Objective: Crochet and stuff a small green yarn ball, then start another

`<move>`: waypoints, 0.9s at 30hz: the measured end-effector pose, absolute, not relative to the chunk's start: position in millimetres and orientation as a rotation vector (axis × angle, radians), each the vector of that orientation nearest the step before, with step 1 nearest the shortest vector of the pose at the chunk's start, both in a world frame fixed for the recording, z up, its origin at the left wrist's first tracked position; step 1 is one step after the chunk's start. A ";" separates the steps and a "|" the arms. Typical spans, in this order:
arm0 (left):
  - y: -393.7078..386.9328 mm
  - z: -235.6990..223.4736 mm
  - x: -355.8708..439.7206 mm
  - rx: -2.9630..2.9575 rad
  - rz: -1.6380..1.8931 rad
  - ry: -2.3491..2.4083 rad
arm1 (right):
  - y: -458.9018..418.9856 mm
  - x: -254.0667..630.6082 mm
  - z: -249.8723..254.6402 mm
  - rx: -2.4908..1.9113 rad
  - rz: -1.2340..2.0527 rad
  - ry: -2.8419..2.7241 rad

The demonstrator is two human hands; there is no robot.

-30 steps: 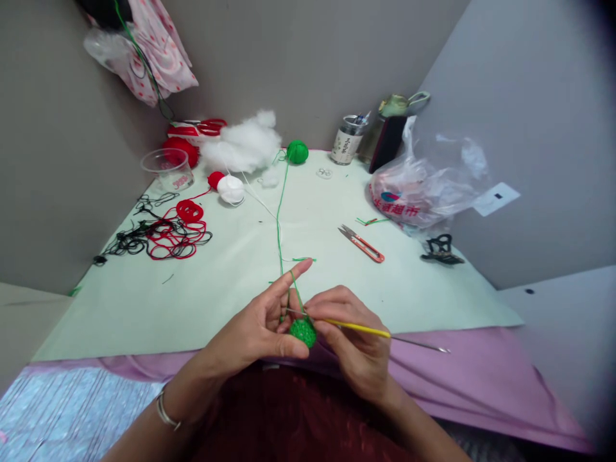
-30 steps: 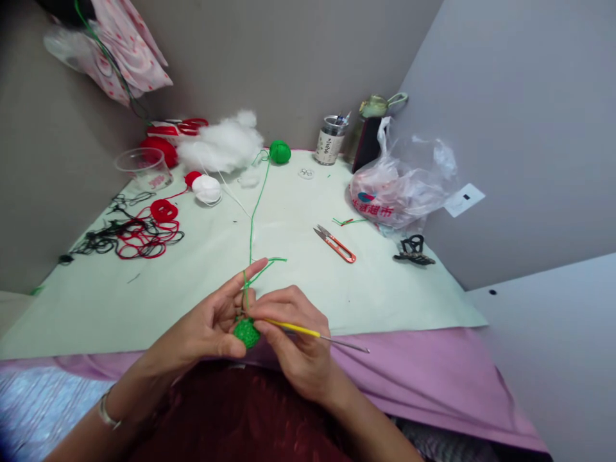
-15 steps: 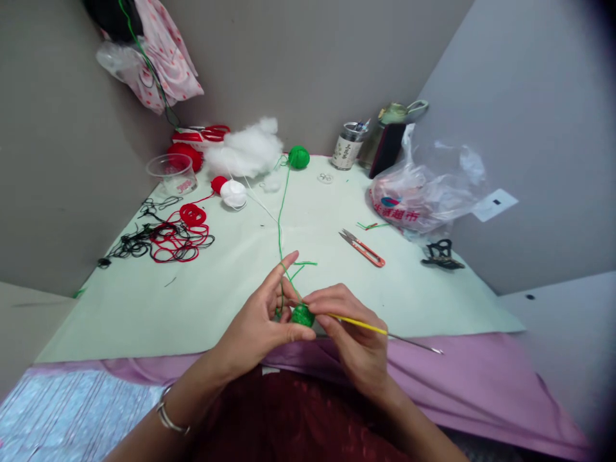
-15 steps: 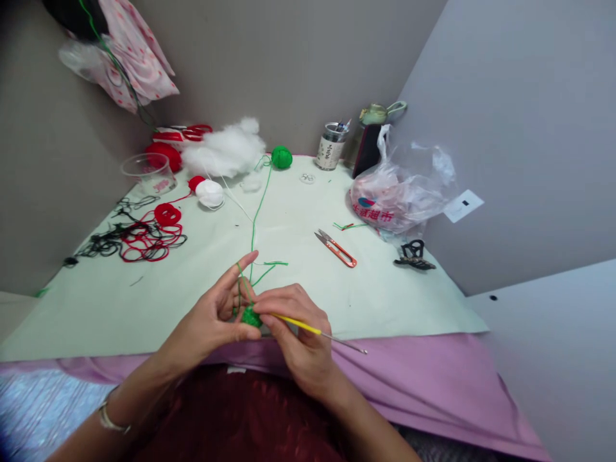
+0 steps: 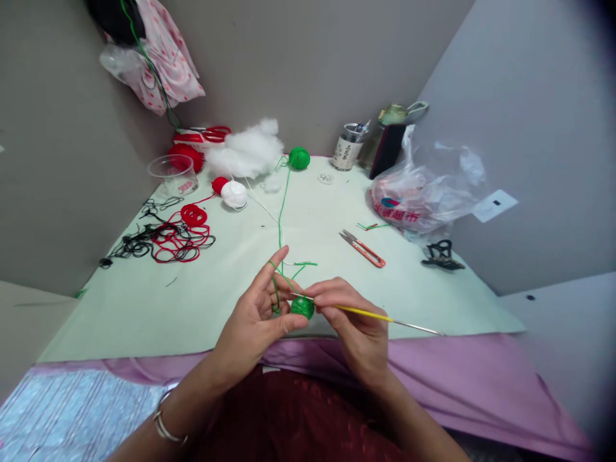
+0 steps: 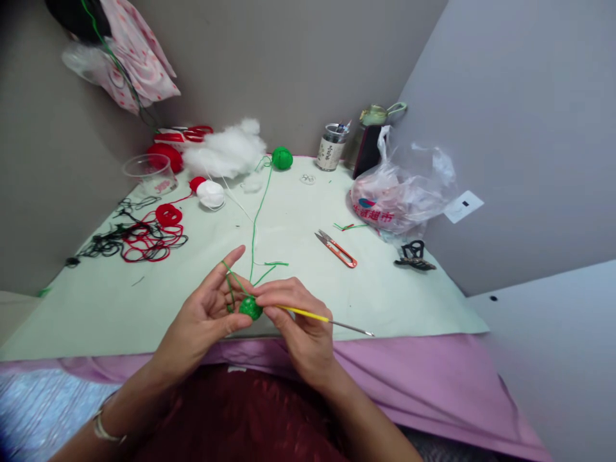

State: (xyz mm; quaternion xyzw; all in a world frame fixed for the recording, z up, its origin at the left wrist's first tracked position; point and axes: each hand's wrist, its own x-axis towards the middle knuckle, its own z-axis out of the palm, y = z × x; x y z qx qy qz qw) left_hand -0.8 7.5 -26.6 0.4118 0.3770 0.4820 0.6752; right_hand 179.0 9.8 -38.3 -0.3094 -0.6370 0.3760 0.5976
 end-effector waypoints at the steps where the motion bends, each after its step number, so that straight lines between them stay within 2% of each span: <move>1: 7.6 -27.5 -0.4 0.928 1.079 0.856 | 9.9 179.3 -38.6 -0.718 0.874 -1.490; 14: 5.8 -21.7 0.4 1.064 1.066 0.926 | 17.1 176.5 -45.7 -0.569 1.273 -1.144; 22: 3.8 -25.4 -0.4 1.100 1.015 0.931 | 17.6 186.9 -46.2 -0.547 1.412 -1.112; 27: 3.7 -20.5 0.6 1.142 1.019 0.998 | 17.6 193.6 -46.8 -0.526 1.376 -1.225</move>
